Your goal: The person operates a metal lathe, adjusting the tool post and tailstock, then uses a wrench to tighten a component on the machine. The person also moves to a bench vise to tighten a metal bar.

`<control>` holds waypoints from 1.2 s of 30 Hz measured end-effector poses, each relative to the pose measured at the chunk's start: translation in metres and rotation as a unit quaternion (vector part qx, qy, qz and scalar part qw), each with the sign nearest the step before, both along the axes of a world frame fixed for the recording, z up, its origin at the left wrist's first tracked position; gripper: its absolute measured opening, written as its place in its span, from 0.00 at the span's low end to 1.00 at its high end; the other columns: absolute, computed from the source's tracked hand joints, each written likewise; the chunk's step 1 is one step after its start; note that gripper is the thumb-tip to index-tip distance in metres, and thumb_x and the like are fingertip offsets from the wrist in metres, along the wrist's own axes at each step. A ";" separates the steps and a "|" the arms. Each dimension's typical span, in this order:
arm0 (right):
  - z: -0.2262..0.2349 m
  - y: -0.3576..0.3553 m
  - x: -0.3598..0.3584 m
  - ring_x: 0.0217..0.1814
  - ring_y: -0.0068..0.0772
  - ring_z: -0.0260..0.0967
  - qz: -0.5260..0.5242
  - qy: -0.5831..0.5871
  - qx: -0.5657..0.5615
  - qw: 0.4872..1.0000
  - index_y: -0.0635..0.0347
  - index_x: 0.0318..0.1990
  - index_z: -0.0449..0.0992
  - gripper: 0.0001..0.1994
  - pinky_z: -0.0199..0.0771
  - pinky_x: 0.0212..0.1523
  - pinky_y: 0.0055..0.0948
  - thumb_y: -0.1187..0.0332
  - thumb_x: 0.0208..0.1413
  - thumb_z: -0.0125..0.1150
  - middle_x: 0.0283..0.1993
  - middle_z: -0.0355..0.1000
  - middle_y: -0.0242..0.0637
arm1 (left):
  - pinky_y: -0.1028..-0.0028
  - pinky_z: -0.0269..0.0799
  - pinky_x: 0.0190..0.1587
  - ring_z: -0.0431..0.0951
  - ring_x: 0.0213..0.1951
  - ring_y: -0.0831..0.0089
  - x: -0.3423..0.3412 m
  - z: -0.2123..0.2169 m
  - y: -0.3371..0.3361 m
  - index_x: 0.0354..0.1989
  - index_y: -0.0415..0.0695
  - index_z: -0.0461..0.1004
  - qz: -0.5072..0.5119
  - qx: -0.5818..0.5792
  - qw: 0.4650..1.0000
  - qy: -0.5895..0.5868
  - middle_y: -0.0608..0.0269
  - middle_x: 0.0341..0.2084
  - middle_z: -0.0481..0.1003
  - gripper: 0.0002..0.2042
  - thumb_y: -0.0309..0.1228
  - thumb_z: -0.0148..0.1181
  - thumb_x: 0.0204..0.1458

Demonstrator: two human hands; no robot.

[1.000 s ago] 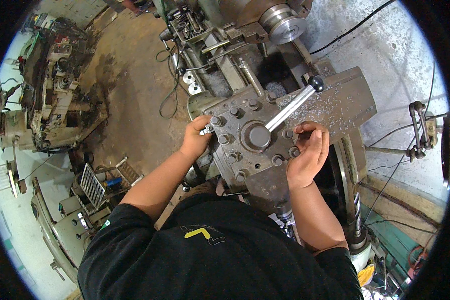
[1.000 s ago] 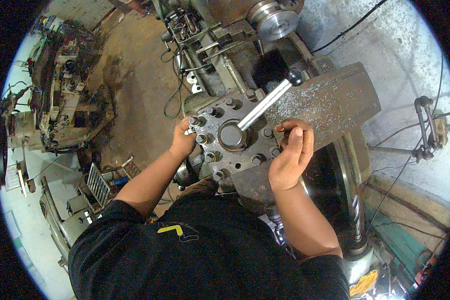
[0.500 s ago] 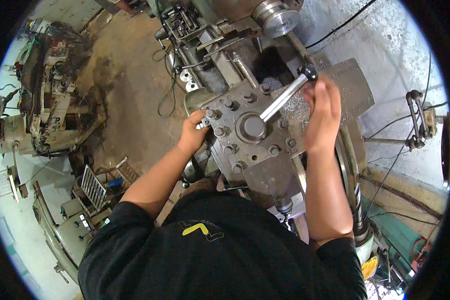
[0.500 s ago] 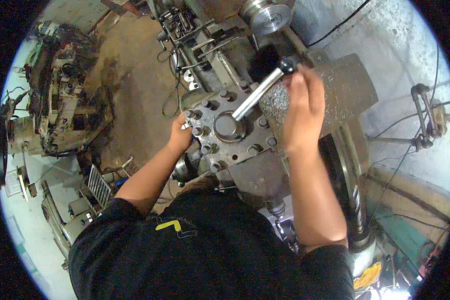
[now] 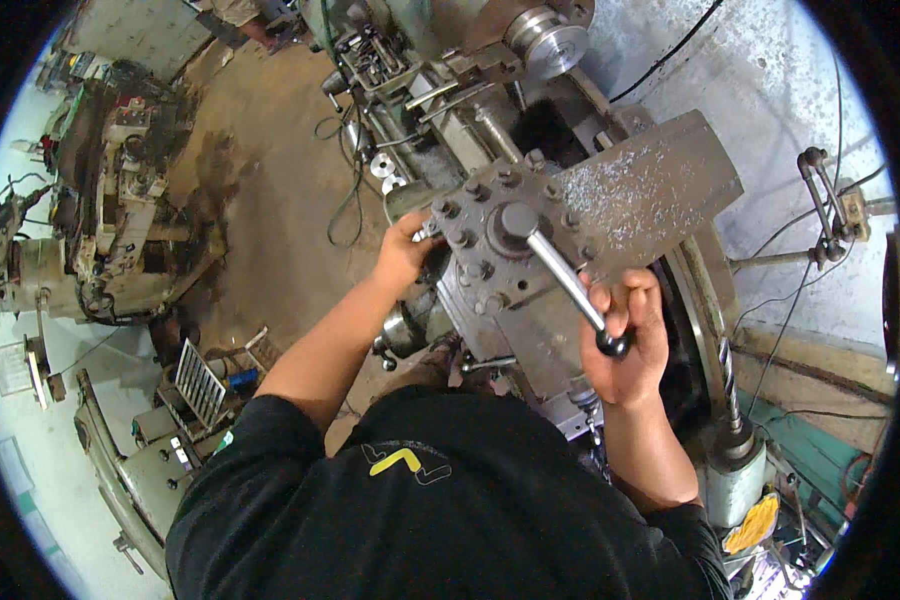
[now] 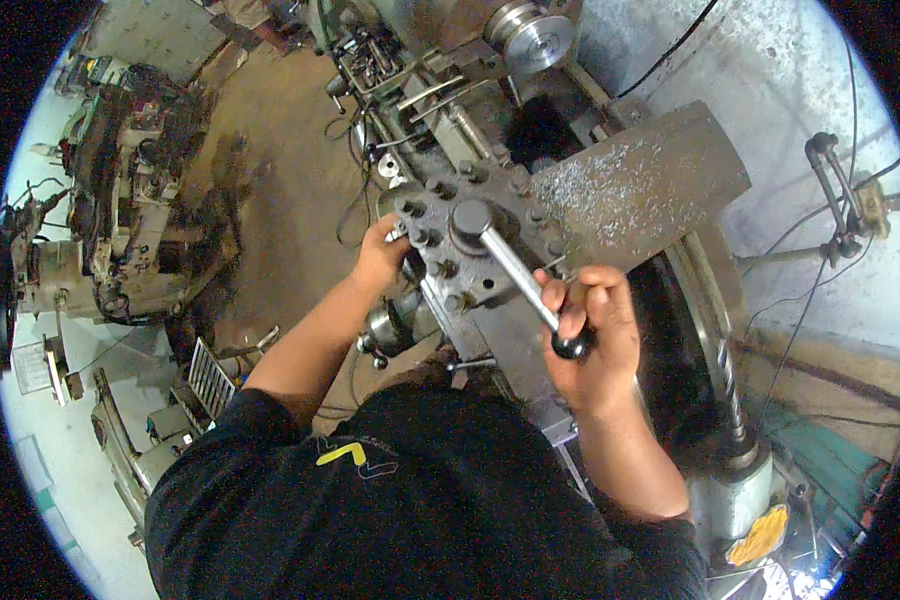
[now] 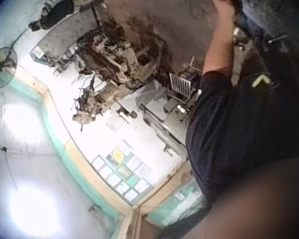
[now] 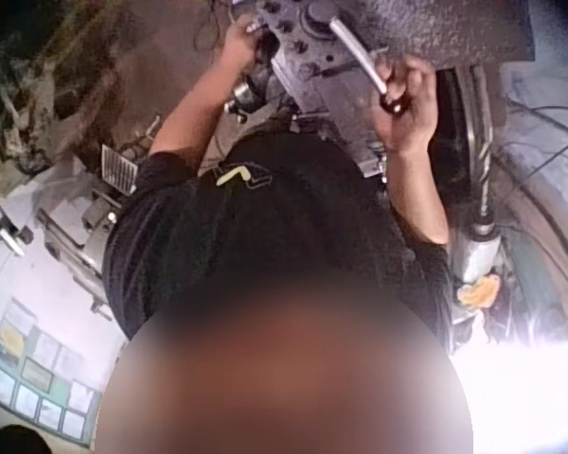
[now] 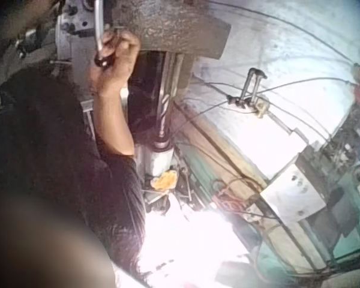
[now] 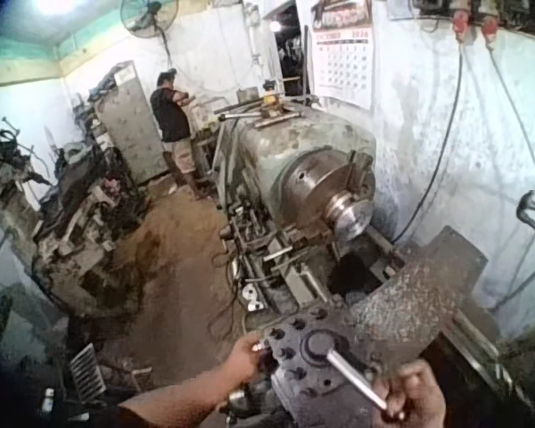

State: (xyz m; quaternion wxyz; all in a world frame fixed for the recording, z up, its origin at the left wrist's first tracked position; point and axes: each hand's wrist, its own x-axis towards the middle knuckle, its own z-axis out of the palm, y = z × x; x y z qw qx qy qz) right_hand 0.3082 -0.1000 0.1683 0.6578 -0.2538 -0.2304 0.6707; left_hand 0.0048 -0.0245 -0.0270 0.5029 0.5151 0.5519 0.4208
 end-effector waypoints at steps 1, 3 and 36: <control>0.002 -0.008 0.002 0.32 0.29 0.69 -0.007 -0.040 0.027 0.999 0.61 0.48 0.71 0.11 0.66 0.58 0.42 0.65 0.64 0.53 0.24 0.67 0.32 | 0.69 0.68 0.53 0.75 0.47 0.64 -0.001 0.002 0.001 0.50 0.39 0.76 -0.008 -0.002 1.000 -0.002 0.56 0.44 0.76 0.21 0.15 0.62 0.44; 0.008 -0.011 0.009 0.36 0.31 0.71 -0.020 -0.178 0.028 0.983 0.63 0.49 0.70 0.10 0.69 0.53 0.38 0.68 0.66 0.50 0.27 0.69 0.35 | 0.71 0.69 0.51 0.75 0.45 0.68 -0.002 0.005 0.002 0.50 0.40 0.76 -0.029 -0.001 0.999 0.037 0.59 0.43 0.77 0.18 0.18 0.63 0.48; 0.059 -0.002 -0.119 0.51 0.59 0.72 -0.109 -0.857 -0.351 0.360 0.56 0.44 0.80 0.30 0.69 0.52 0.50 0.42 0.65 0.36 0.45 0.76 0.55 | 0.65 0.72 0.44 0.75 0.35 0.71 -0.180 -0.186 -0.067 0.42 0.47 0.78 -0.453 -0.364 0.809 0.092 0.61 0.32 0.76 0.31 0.64 0.44 0.59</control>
